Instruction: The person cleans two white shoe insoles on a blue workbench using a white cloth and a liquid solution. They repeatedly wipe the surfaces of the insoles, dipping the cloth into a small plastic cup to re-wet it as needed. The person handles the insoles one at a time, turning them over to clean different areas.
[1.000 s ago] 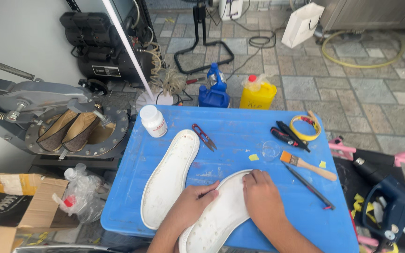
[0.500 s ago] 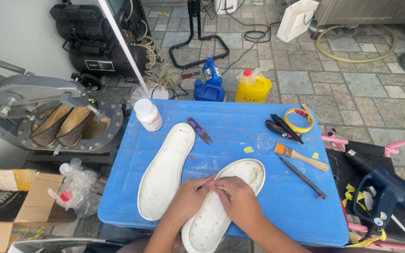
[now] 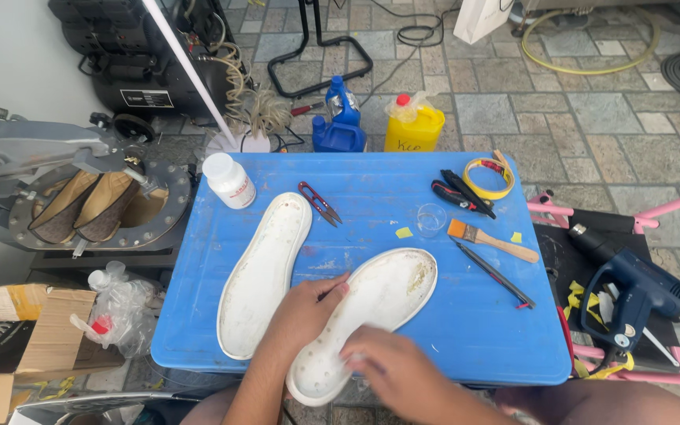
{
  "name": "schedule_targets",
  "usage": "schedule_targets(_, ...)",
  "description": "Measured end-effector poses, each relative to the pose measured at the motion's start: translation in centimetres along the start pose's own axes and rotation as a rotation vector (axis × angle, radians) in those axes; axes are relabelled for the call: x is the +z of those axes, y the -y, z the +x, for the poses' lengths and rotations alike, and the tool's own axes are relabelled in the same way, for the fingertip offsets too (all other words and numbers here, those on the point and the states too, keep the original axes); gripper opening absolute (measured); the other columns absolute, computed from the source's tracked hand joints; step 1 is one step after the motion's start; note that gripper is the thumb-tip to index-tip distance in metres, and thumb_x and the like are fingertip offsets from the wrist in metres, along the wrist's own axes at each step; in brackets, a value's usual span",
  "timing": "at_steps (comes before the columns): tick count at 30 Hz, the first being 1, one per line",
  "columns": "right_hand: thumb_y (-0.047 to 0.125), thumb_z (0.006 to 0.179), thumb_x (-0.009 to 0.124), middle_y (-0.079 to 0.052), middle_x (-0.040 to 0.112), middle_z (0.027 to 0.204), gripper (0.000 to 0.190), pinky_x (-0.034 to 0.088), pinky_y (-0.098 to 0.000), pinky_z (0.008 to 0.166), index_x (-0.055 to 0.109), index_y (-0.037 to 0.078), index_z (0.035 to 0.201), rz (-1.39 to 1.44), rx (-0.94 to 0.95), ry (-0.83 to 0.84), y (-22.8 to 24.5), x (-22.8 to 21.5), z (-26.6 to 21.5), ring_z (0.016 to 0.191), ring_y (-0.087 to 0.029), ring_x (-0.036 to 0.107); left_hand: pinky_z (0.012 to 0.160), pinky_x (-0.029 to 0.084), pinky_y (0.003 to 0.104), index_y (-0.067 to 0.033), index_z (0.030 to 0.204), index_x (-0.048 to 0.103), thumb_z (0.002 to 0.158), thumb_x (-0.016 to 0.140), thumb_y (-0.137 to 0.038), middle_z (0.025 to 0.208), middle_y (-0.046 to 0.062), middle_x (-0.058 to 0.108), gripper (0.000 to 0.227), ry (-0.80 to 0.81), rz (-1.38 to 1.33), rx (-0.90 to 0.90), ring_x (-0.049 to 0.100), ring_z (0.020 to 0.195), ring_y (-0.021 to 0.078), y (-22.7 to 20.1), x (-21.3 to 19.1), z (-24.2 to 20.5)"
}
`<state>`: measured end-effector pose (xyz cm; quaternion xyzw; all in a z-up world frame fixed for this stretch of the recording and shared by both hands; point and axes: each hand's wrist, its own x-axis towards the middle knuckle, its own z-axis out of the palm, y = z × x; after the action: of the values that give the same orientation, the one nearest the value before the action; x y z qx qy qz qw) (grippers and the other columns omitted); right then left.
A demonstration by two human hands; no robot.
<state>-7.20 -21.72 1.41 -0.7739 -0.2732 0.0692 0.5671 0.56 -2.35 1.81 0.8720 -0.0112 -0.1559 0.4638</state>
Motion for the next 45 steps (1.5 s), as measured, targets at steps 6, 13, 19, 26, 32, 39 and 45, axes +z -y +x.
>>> schedule_targets(6, -0.001, 0.092, 0.065, -0.010, 0.071, 0.109, 0.017, 0.056, -0.0311, 0.083, 0.068, 0.003, 0.108, -0.181, 0.000, -0.329, -3.3, -10.7, -1.0, 0.097, -0.020, 0.070, 0.093, 0.052, 0.042, -0.0145, 0.137, 0.062, 0.090, 0.067, -0.035, 0.113, 0.017, 0.068, 0.052, -0.134, 0.458, 0.052, 0.067, 0.104, 0.0337, -2.4, 0.7, -0.9)
schedule_targets(13, 0.001, 0.098, 0.065, -0.008, 0.067, 0.117, 0.014, 0.057, -0.0299, 0.078, 0.067, 0.003, 0.111, 0.417, 0.125, -0.706, -9.0, -16.2, -2.1, 0.095, -0.014, 0.066, 0.109, 0.035, 0.053, -0.0128, 0.137, 0.062, 0.085, 0.076, -0.037, 0.142, 0.022, 0.050, 0.060, -0.147, 0.503, 0.451, 0.043, 0.136, 0.0422, -4.1, 4.0, -1.6)
schedule_targets(19, 0.001, 0.101, 0.065, -0.009, 0.065, 0.120, 0.008, 0.056, -0.0304, 0.078, 0.065, 0.002, 0.109, 0.389, 0.059, -0.682, -9.2, -17.0, -2.7, 0.091, -0.014, 0.064, 0.113, 0.014, 0.073, -0.0236, 0.147, 0.057, 0.075, 0.078, -0.046, 0.163, 0.025, 0.022, 0.078, -0.003, 0.682, 0.390, 0.014, 0.152, 0.0478, -6.0, 7.3, -1.3)
schedule_targets(26, -0.001, 0.095, 0.064, -0.010, 0.067, 0.114, 0.021, 0.055, -0.0305, 0.086, 0.068, 0.000, 0.115, 0.557, 0.272, -0.558, -7.5, -17.0, -2.7, 0.096, -0.015, 0.066, 0.113, 0.013, 0.072, -0.0249, 0.143, 0.055, 0.084, 0.074, -0.043, 0.164, 0.024, 0.020, 0.064, -0.007, 0.778, 0.377, 0.012, 0.154, 0.0459, -5.7, 8.5, -0.6)
schedule_targets(32, -0.007, 0.090, 0.068, -0.006, 0.066, 0.117, 0.027, 0.054, -0.0298, 0.092, 0.065, 0.000, 0.116, 0.406, 0.157, -0.526, -7.0, -16.7, -2.1, 0.106, -0.013, 0.065, 0.114, 0.014, 0.065, -0.0276, 0.157, 0.041, 0.079, 0.077, -0.040, 0.168, 0.020, 0.015, 0.087, 0.085, 0.715, 0.251, 0.014, 0.153, 0.0443, -6.7, 5.6, -3.0)
schedule_targets(39, -0.004, 0.093, 0.069, -0.010, 0.072, 0.118, 0.020, 0.053, -0.0303, 0.097, 0.067, -0.001, 0.112, 0.262, 0.149, -0.511, -8.0, -16.9, -2.8, 0.110, -0.015, 0.066, 0.109, 0.025, 0.066, -0.0117, 0.153, 0.042, 0.070, 0.084, -0.040, 0.157, 0.025, 0.033, 0.097, -0.127, 0.686, 0.210, 0.032, 0.143, 0.0465, -3.3, 2.5, -7.4)
schedule_targets(45, -0.008, 0.091, 0.069, -0.014, 0.071, 0.116, 0.018, 0.053, -0.0325, 0.096, 0.068, -0.002, 0.108, 0.499, 0.133, -0.287, -7.8, -12.9, -3.5, 0.110, -0.018, 0.067, 0.088, 0.057, 0.039, -0.0054, 0.120, 0.070, 0.083, 0.081, -0.021, 0.111, 0.014, 0.075, 0.041, -0.387, 0.138, 0.412, 0.073, 0.103, 0.0291, -4.4, 5.9, -8.8)
